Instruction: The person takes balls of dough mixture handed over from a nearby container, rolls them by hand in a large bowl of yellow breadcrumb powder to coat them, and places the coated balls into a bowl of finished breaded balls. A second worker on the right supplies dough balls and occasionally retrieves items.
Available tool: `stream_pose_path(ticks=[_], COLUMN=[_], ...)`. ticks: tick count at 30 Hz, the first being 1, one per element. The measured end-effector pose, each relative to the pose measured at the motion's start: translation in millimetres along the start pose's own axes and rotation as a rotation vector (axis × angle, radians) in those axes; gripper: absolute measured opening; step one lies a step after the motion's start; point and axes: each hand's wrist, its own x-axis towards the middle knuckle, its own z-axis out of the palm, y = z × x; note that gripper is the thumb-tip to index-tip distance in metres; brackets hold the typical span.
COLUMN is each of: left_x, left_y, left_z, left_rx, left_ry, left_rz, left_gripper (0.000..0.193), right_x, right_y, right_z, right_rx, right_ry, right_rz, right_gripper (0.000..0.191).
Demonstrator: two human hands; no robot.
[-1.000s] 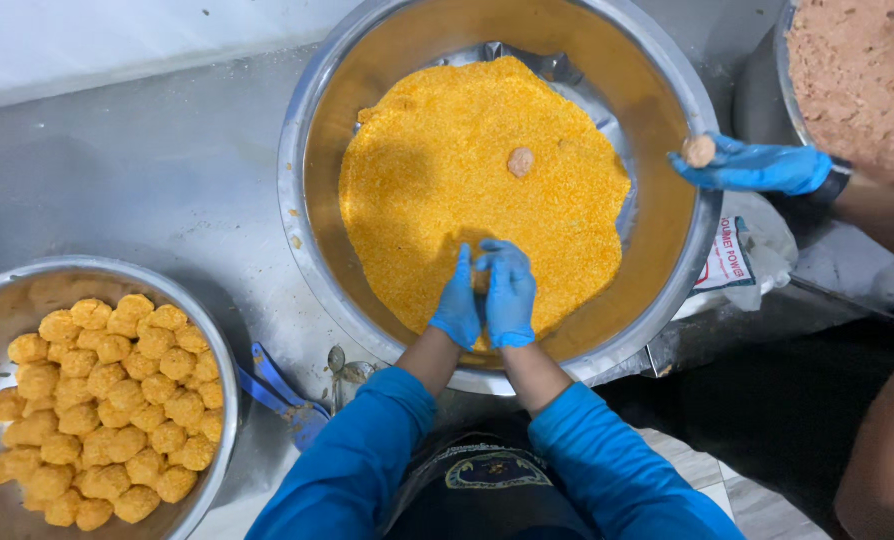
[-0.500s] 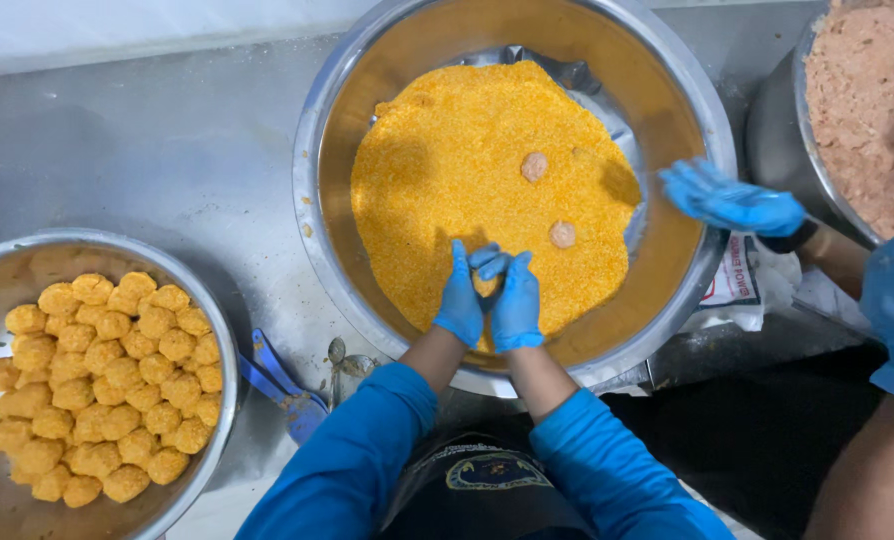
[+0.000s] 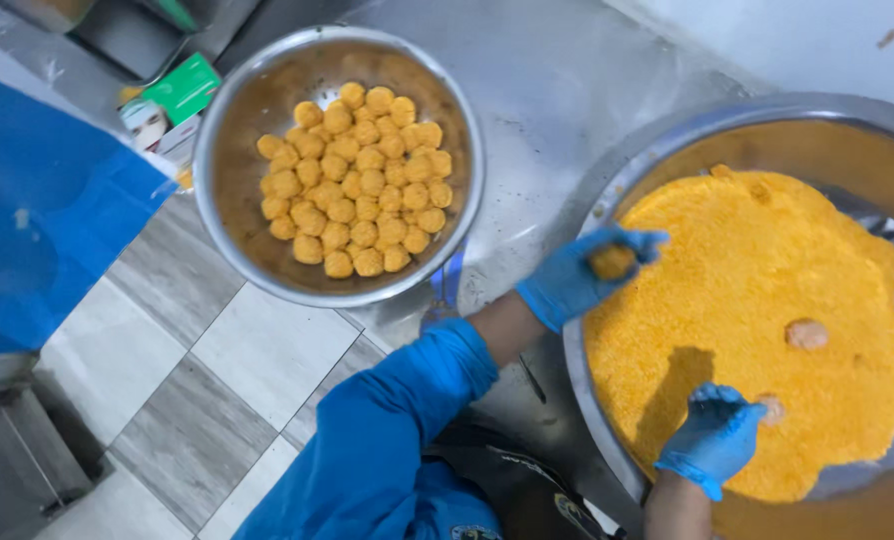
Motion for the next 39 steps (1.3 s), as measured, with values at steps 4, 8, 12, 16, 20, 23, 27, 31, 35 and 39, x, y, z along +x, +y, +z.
stream_pose_path(ticks=[4, 8, 12, 16, 20, 23, 27, 31, 35, 39], left_x=[-41, -90, -127, -136, -118, -88, -54, -26, -3, 9], left_y=[162, 283, 342, 355, 321, 248, 103, -48, -166, -209], left_z=[-4, -26, -42, -42, -30, -6, 4, -41, -103, -108], left_rx=[-0.061, -0.245, -0.077, 0.062, 0.317, 0.608, 0.922, 1.339, 1.78, 1.464], left_ry=[-0.004, 0.185, 0.607, 0.827, 0.779, 0.639, 0.339, 0.183, 0.134, 0.237], left_rz=[0.467, 0.691, 0.921, 1.086, 0.922, 0.676, 0.277, -0.142, -0.335, -0.535], left_gripper=[0.039, 0.039, 0.028, 0.051, 0.054, 0.046, 0.041, 0.051, 0.072, 0.08], right_x=[11, 11, 10, 11, 3, -9, -9, 12, 26, 43], right_y=[19, 27, 26, 25, 17, 3, -11, -17, -5, 10], right_z=[-10, -11, -11, -9, 10, 38, 73, 72, 48, 14], right_rx=[0.052, -0.028, -0.057, -0.063, -0.365, -1.085, -1.872, -1.836, -1.784, -1.327], right_ry=[-0.068, -0.133, -0.176, -0.144, -0.135, -0.259, -0.321, -0.297, -0.21, 0.078], right_rz=[0.064, 0.065, 0.084, 0.115, 0.081, -0.179, -0.021, 0.259, 0.225, 0.361], right_gripper=[0.04, 0.042, 0.043, 0.037, 0.036, 0.042, 0.097, 0.112, 0.064, 0.058])
